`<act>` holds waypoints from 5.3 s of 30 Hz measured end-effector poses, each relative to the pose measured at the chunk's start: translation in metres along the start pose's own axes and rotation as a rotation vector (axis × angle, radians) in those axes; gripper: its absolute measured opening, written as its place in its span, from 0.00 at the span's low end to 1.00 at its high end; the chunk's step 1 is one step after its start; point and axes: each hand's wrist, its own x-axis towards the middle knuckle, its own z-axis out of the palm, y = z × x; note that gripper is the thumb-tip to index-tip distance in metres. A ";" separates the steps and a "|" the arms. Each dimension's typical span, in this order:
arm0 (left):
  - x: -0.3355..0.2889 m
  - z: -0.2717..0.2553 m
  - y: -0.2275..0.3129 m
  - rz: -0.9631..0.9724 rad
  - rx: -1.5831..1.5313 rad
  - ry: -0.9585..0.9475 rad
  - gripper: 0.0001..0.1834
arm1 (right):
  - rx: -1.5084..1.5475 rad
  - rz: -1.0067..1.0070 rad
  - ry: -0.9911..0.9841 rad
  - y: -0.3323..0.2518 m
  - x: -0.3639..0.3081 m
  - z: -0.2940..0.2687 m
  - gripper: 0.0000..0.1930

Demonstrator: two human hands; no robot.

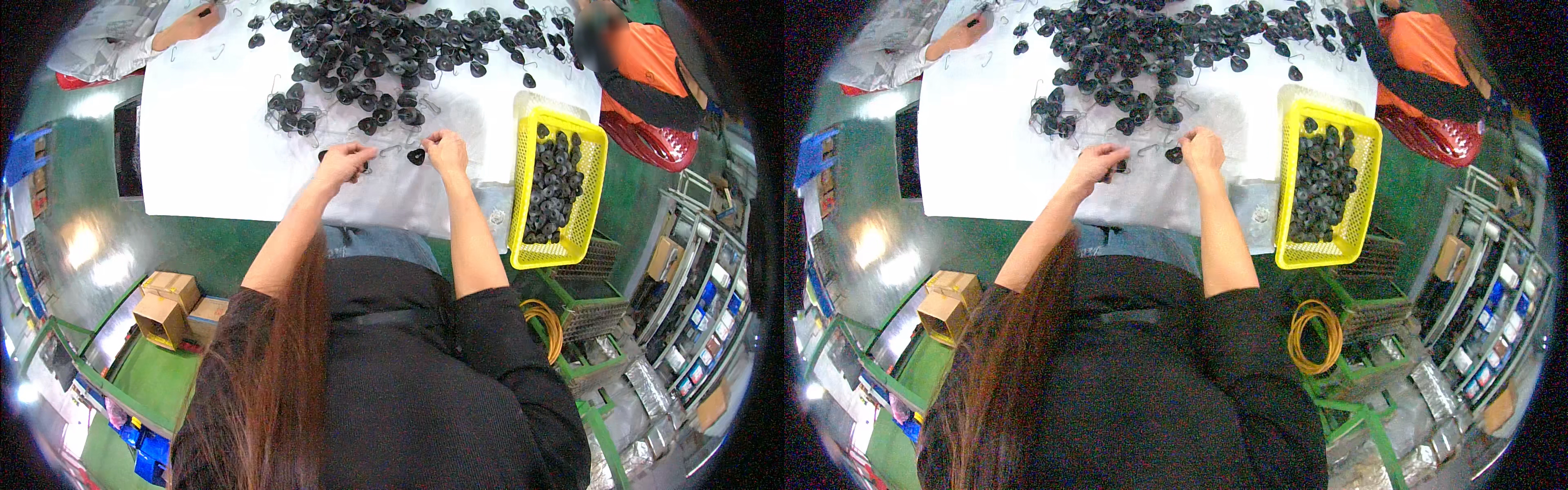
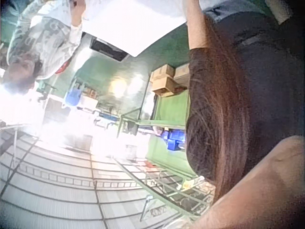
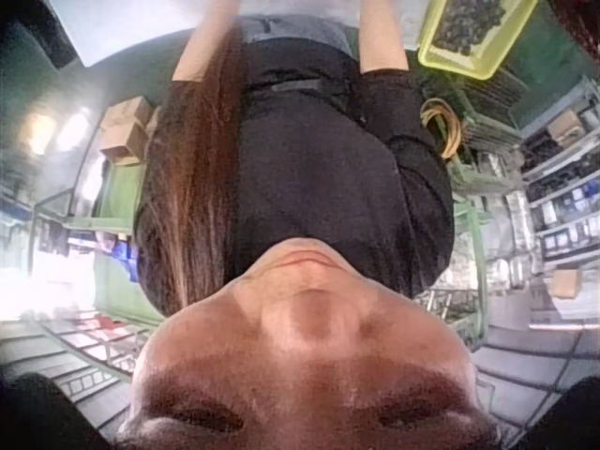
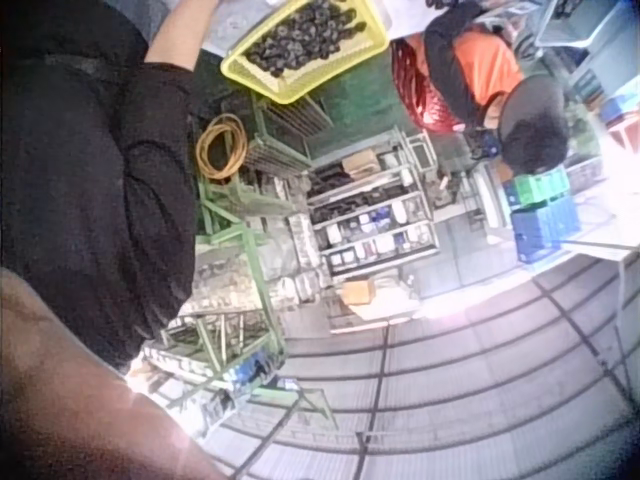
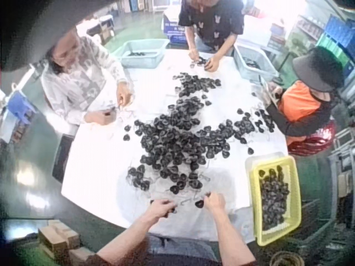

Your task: The person repeatedly picks small black components and metal hooks from a table, attaches the hooks to the components, and places the assembled units into a yellow basket. The process continues throughout the clip with multiple units being assembled and collected.

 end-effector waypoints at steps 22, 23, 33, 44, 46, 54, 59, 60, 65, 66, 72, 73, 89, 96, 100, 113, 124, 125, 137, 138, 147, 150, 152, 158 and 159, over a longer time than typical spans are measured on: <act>0.003 -0.006 0.013 -0.153 -0.340 -0.082 0.18 | -0.313 -0.556 0.227 -0.056 0.021 0.013 0.12; 0.004 -0.010 0.014 -0.175 -0.377 -0.079 0.18 | -0.432 -0.607 0.235 -0.059 0.027 0.011 0.09; 0.041 0.008 0.013 0.486 0.719 0.633 0.15 | 0.772 0.252 -0.343 -0.013 0.037 -0.015 0.11; 0.003 -0.052 0.047 0.058 -0.538 -0.269 0.12 | 0.068 -0.298 0.258 -0.039 0.046 0.015 0.16; 0.006 -0.048 0.056 0.068 -0.509 -0.241 0.12 | -0.098 -0.304 0.267 -0.062 0.049 0.020 0.17; 0.046 -0.041 0.063 0.092 -0.590 0.042 0.13 | 0.925 0.098 -0.394 -0.043 0.061 -0.019 0.20; 0.051 -0.044 0.056 0.119 -0.733 -0.077 0.15 | 0.833 0.195 -0.449 -0.011 0.045 -0.029 0.23; 0.050 -0.044 0.055 0.096 -0.736 -0.072 0.17 | 0.915 0.227 -0.481 -0.007 0.041 -0.031 0.23; 0.040 -0.042 0.054 0.090 -0.785 -0.075 0.16 | 0.799 0.193 -0.574 0.006 0.029 -0.036 0.20; 0.038 -0.041 0.054 0.101 -0.796 -0.086 0.15 | 0.836 0.210 -0.562 0.009 0.026 -0.035 0.18; 0.031 -0.034 0.047 0.076 -0.794 -0.053 0.14 | 0.819 0.259 -0.440 0.024 0.021 -0.015 0.18; 0.030 -0.032 0.044 0.047 -0.791 -0.038 0.15 | 0.587 0.220 -0.384 0.026 0.021 -0.013 0.19; 0.015 0.006 0.013 -0.092 -0.647 -0.081 0.11 | 1.000 0.361 -0.417 0.021 -0.013 -0.033 0.14; 0.003 0.009 0.016 -0.060 -0.660 -0.161 0.13 | 1.235 0.393 -0.485 0.020 -0.017 -0.029 0.13; 0.003 0.007 0.015 -0.014 -0.608 -0.178 0.14 | 0.739 0.106 -0.247 0.022 -0.012 -0.012 0.10; -0.011 0.016 0.010 -0.037 -0.805 -0.164 0.13 | 1.420 0.345 -0.622 0.000 -0.042 -0.027 0.07; -0.013 0.016 0.008 -0.033 -0.594 -0.100 0.11 | 0.399 -0.252 -0.143 -0.053 -0.057 -0.013 0.13; -0.012 0.016 0.008 -0.019 -0.573 -0.105 0.11 | 0.301 -0.347 -0.064 -0.056 -0.059 -0.017 0.12; 0.009 0.013 0.018 0.224 -0.280 0.104 0.13 | -0.335 -0.558 -0.131 -0.077 -0.047 -0.023 0.11; 0.010 0.009 0.020 0.254 -0.275 0.130 0.12 | -0.397 -0.449 -0.141 -0.073 -0.041 -0.024 0.13; 0.017 -0.032 0.045 -0.015 -0.626 -0.188 0.13 | -0.137 -0.079 0.041 -0.034 0.039 0.004 0.17; 0.037 -0.019 0.044 -0.012 -0.237 0.042 0.17 | 0.375 -0.083 -0.221 -0.022 0.030 -0.004 0.15; 0.049 -0.007 0.039 0.106 0.202 0.326 0.20 | 1.096 0.166 -0.592 -0.008 0.014 -0.027 0.12; 0.064 0.026 0.035 0.318 0.733 0.451 0.18 | 1.026 0.088 -0.587 -0.004 -0.011 -0.029 0.12; 0.062 0.020 0.037 0.458 0.768 0.464 0.16 | 0.773 0.111 -0.561 -0.009 -0.007 -0.017 0.17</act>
